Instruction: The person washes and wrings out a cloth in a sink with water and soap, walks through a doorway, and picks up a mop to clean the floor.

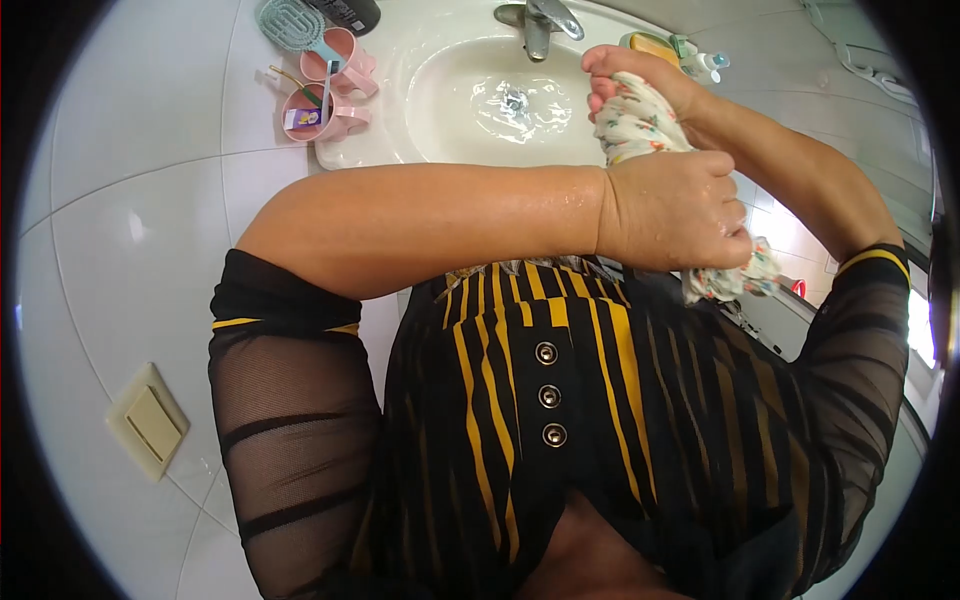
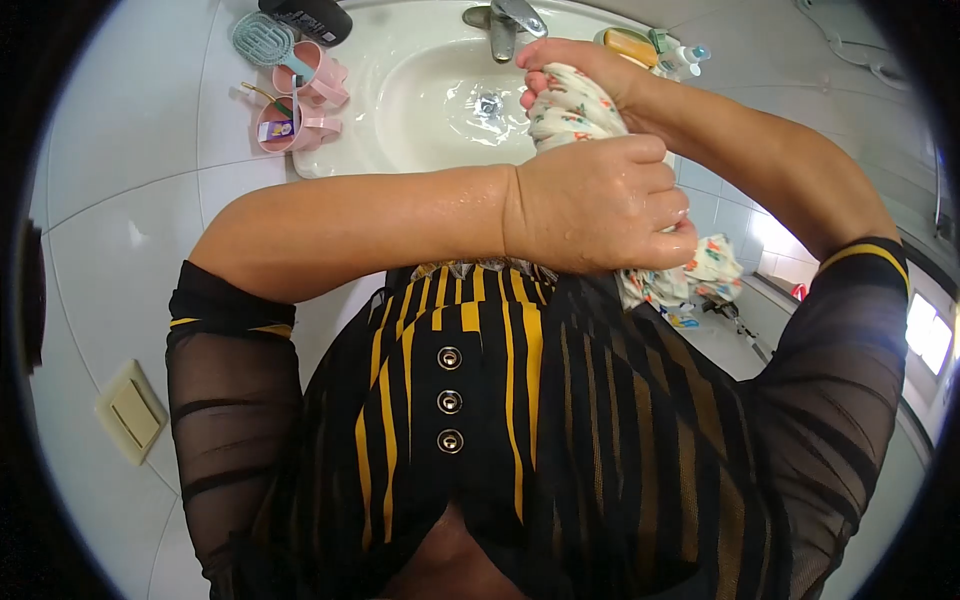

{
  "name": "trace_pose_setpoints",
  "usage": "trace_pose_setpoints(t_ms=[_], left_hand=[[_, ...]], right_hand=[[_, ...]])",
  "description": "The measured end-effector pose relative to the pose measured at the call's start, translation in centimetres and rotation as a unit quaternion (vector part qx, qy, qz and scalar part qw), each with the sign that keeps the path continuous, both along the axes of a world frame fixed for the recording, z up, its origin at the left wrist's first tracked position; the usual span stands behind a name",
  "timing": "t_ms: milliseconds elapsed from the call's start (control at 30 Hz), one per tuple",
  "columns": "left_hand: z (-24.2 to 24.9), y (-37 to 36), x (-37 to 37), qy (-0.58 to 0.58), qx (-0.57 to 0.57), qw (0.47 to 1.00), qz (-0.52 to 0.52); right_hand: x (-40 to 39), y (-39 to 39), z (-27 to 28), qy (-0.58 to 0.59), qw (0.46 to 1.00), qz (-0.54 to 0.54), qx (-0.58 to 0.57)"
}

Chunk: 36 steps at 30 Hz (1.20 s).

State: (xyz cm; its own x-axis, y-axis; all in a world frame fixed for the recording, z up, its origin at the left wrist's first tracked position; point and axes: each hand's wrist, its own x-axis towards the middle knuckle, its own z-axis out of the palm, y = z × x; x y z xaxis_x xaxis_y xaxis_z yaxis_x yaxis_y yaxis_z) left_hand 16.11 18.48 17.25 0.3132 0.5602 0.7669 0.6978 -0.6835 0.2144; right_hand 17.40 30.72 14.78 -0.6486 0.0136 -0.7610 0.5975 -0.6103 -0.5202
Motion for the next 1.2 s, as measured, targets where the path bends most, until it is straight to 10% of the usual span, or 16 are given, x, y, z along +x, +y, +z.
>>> trace_pose_setpoints(t_ms=[167,233,267,333,467,567,600,633,1200], left_hand=[[-4.0,0.0,-1.7,-0.017,-0.153,0.987,-0.042],[-5.1,0.2,-3.3,-0.206,-0.114,0.972,0.025],[-5.9,-0.1,-4.5,-0.274,-0.195,0.936,0.101],[-7.4,-1.1,-6.9,-0.463,-0.306,0.811,0.185],[-10.2,-2.1,-8.5,-0.737,-0.366,0.561,0.091],[-11.7,-1.4,-7.7,-0.737,-0.39,0.552,-0.008],[-12.2,-1.1,-7.3,-0.781,-0.38,0.495,-0.03],[-12.4,-1.0,-6.9,-0.818,-0.372,0.436,-0.053],[-19.3,-5.7,-1.5,-0.81,-0.379,0.433,0.109]], right_hand=[[-0.1,0.5,-10.5,-0.001,1.0,0.02,-0.004],[1.9,1.2,-13.0,0.104,0.979,0.112,0.134],[3.4,1.1,-13.4,0.204,0.915,0.18,0.299],[2.4,-0.2,-13.4,0.182,0.963,-0.119,0.156],[-1.8,0.7,-7.5,0.265,0.948,-0.116,0.131],[-3.8,-0.7,-4.4,0.37,0.8,0.144,0.451],[-4.2,-0.7,-5.0,0.417,0.713,0.202,0.526],[-4.3,-0.6,-4.4,0.39,0.735,0.236,0.502],[-4.0,-8.2,-12.4,0.106,0.725,0.374,0.569]])
